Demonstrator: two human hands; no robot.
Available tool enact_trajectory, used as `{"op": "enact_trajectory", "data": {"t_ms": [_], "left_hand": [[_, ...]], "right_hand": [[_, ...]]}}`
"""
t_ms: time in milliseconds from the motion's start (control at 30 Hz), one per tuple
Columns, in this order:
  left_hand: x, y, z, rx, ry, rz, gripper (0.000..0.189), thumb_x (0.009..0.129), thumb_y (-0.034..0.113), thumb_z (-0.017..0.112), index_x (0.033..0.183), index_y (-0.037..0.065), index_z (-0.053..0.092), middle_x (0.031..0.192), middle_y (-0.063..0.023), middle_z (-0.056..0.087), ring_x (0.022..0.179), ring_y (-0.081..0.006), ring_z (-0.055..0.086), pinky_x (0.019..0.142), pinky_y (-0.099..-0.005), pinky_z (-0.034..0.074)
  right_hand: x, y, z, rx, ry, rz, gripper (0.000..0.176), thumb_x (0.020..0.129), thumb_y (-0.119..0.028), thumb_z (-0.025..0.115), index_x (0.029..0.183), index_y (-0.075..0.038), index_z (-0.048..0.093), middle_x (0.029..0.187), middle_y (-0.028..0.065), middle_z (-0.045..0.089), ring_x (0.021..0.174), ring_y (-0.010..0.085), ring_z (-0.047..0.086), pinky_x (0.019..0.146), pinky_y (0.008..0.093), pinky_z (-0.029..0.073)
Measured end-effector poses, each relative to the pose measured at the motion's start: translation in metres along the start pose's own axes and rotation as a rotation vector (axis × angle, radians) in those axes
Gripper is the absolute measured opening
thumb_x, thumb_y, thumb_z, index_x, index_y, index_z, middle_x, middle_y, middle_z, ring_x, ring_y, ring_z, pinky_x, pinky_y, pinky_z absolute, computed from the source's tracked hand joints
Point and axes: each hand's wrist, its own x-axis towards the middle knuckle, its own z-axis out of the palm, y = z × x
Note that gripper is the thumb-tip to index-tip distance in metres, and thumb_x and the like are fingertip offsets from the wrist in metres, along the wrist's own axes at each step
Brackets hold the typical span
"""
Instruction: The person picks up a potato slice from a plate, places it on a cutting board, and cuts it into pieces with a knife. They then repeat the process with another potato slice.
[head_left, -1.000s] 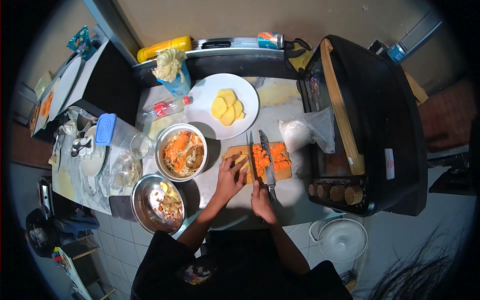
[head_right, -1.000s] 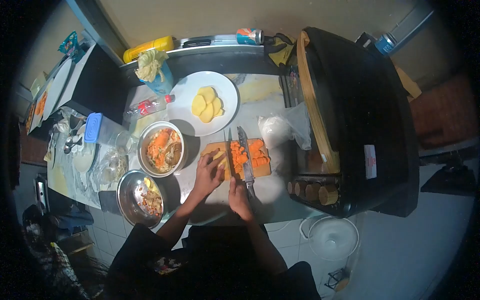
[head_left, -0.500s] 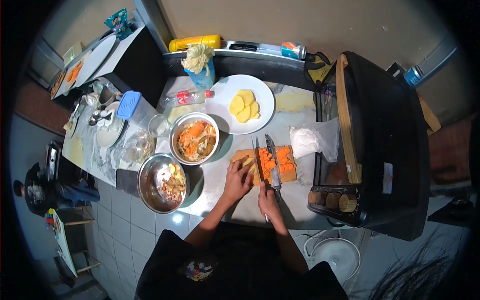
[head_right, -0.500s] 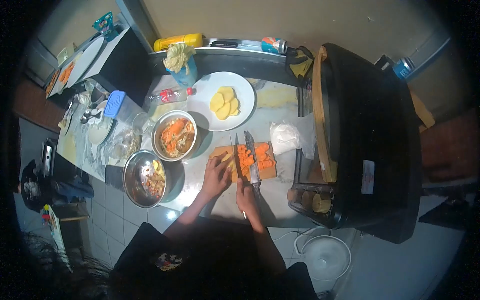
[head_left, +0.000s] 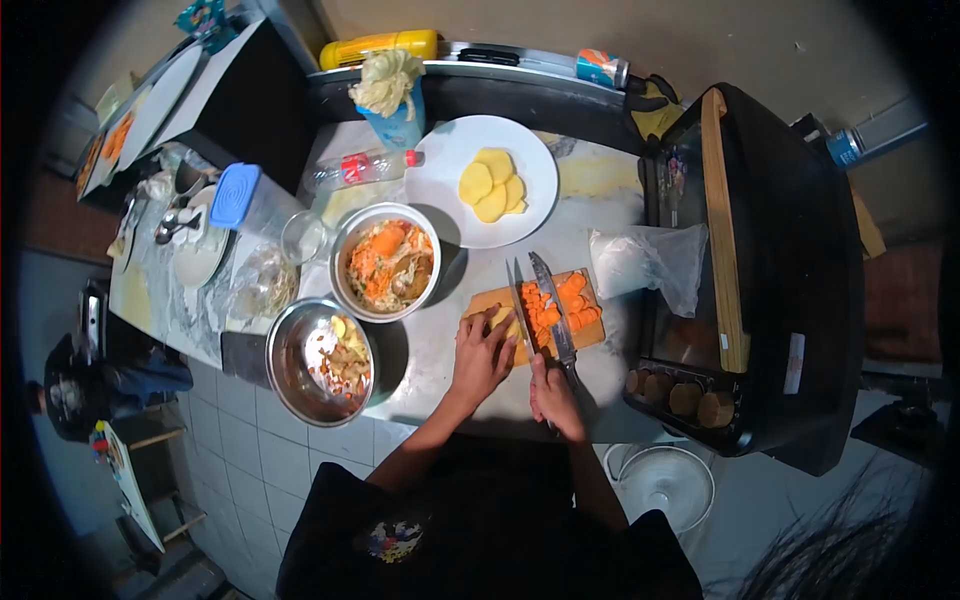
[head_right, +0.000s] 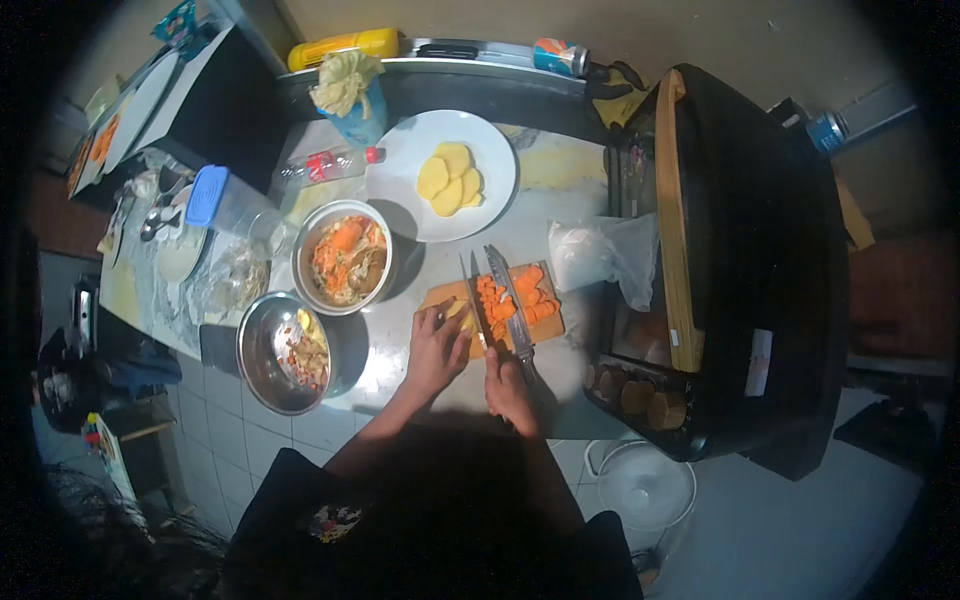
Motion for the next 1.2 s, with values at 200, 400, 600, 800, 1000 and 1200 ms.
{"op": "enact_trajectory", "data": {"t_ms": [200, 400, 600, 800, 1000, 1200], "left_hand": [[0.001, -0.003, -0.001, -0.013, -0.036, 0.036, 0.041, 0.085, 0.014, 0.063, 0.125, 0.007, 0.059, 0.124, -0.0169, 0.052, 0.109, -0.0347, 0.045, 0.093, -0.0447, 0.039], [0.001, 0.002, 0.002, 0.094, -0.030, 0.036, 0.040, 0.084, 0.013, 0.062, 0.124, 0.006, 0.059, 0.126, -0.0174, 0.050, 0.114, -0.0363, 0.045, 0.094, -0.0462, 0.039], [-0.002, 0.003, 0.011, 0.139, 0.016, 0.026, 0.041, 0.086, 0.016, 0.062, 0.127, 0.011, 0.059, 0.129, -0.0152, 0.050, 0.116, -0.0345, 0.045, 0.092, -0.0457, 0.039], [-0.003, 0.004, 0.010, 0.106, 0.050, -0.007, 0.036, 0.086, 0.015, 0.062, 0.122, 0.010, 0.063, 0.127, -0.0161, 0.053, 0.116, -0.0347, 0.048, 0.094, -0.0456, 0.040], [-0.004, 0.004, 0.011, 0.042, 0.080, -0.027, 0.033, 0.087, 0.014, 0.061, 0.120, 0.008, 0.063, 0.127, -0.0164, 0.054, 0.114, -0.0347, 0.050, 0.095, -0.0443, 0.041], [-0.003, 0.004, 0.012, 0.068, 0.093, -0.025, 0.032, 0.087, 0.013, 0.060, 0.118, 0.007, 0.064, 0.126, -0.0161, 0.054, 0.113, -0.0345, 0.051, 0.094, -0.0437, 0.042]], "right_hand": [[0.000, 0.018, 0.013, -0.503, 0.403, -0.296, 0.063, 0.102, -0.038, 0.034, 0.057, 0.002, 0.055, 0.055, 0.0211, 0.054, 0.060, 0.0392, 0.059, 0.063, 0.0451, 0.045], [-0.016, -0.005, 0.005, -0.518, 0.349, -0.315, 0.058, 0.102, -0.034, 0.036, 0.061, 0.001, 0.058, 0.059, 0.0225, 0.057, 0.064, 0.0419, 0.060, 0.064, 0.0484, 0.045], [-0.021, -0.010, -0.006, -0.458, 0.343, -0.413, 0.027, 0.097, -0.021, 0.047, 0.089, 0.001, 0.060, 0.067, 0.0237, 0.059, 0.067, 0.0456, 0.059, 0.065, 0.0505, 0.044], [-0.032, -0.030, -0.010, -0.496, 0.140, -0.422, 0.056, 0.090, -0.005, 0.049, 0.141, -0.005, 0.027, 0.073, 0.0251, 0.060, 0.071, 0.0479, 0.059, 0.062, 0.0503, 0.045], [-0.030, -0.033, -0.013, -0.571, 0.009, -0.463, 0.080, 0.082, 0.006, 0.049, 0.150, -0.005, 0.009, 0.063, 0.0214, 0.054, 0.059, 0.0382, 0.059, 0.058, 0.0454, 0.046], [-0.022, -0.023, -0.011, -0.639, 0.020, -0.481, 0.084, 0.080, 0.007, 0.052, 0.151, -0.006, 0.009, 0.061, 0.0252, 0.054, 0.054, 0.0382, 0.057, 0.052, 0.0449, 0.044]]}}
